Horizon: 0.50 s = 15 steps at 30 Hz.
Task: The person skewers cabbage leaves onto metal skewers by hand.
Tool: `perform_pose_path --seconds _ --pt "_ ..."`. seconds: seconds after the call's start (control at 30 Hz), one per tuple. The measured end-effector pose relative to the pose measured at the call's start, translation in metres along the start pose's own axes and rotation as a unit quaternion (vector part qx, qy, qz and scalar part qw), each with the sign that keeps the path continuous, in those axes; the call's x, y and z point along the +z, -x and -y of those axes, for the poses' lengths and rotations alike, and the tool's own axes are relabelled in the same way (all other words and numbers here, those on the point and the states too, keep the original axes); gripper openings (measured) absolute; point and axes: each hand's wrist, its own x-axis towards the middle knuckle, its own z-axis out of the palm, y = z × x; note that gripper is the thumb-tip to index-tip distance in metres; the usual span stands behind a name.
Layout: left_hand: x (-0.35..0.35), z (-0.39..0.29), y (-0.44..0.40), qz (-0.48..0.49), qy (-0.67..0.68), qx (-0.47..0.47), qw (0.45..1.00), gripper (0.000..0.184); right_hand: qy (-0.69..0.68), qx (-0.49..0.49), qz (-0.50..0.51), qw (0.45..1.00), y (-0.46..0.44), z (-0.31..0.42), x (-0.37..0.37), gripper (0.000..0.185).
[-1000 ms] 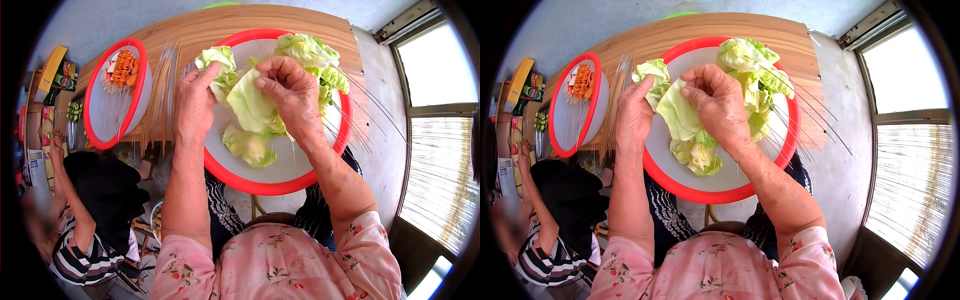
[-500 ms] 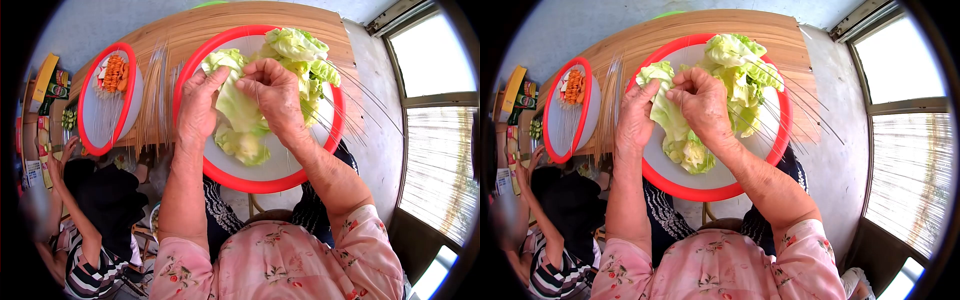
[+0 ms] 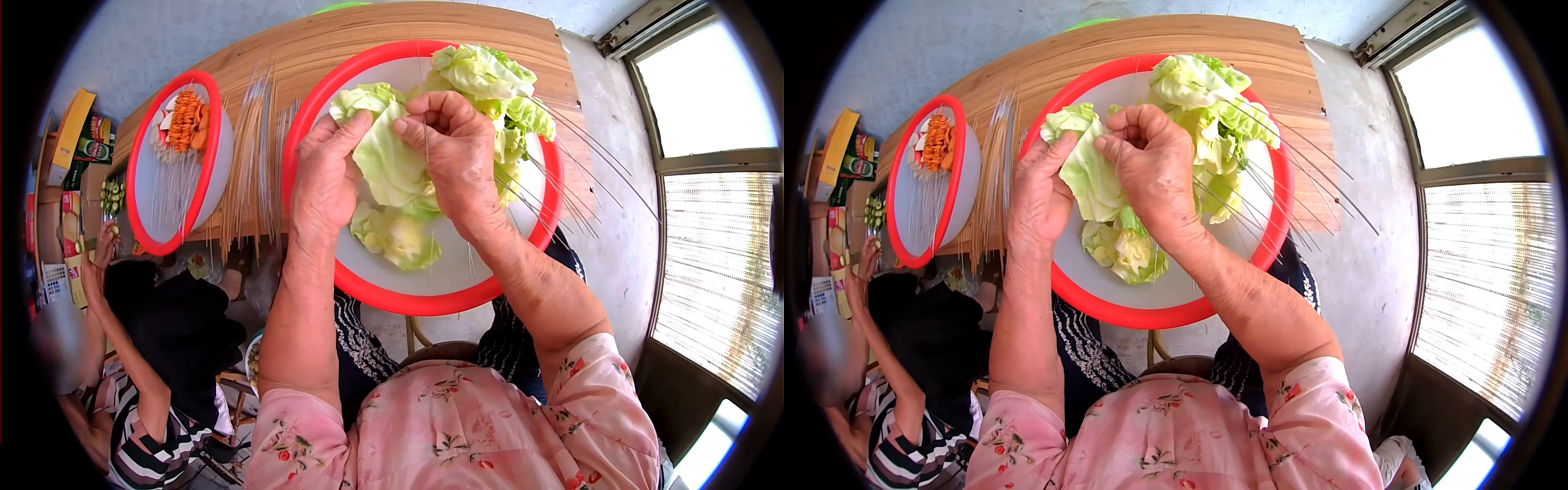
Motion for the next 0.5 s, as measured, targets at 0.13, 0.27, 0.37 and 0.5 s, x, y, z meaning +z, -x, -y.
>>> perform_pose_path --seconds 0.13,0.27,0.37,0.5 --pt "0.0071 -0.0012 0.0033 0.0 0.009 0.016 1.0 0.03 0.025 -0.023 -0.006 0.999 0.002 0.0016 0.0 0.015" --pt "0.0053 -0.0027 0.0031 0.034 -0.011 0.015 0.999 0.031 0.038 -0.031 -0.012 0.999 0.0024 0.0 0.0011 0.014" --pt "0.0066 0.0018 0.0033 0.019 -0.057 0.051 0.997 0.032 0.054 -0.048 -0.016 0.997 0.0023 -0.0004 0.0016 0.013" --pt "0.0046 0.0046 0.0031 0.001 -0.064 0.055 0.996 0.033 0.05 -0.044 0.001 0.998 0.0035 -0.001 0.0025 0.011"
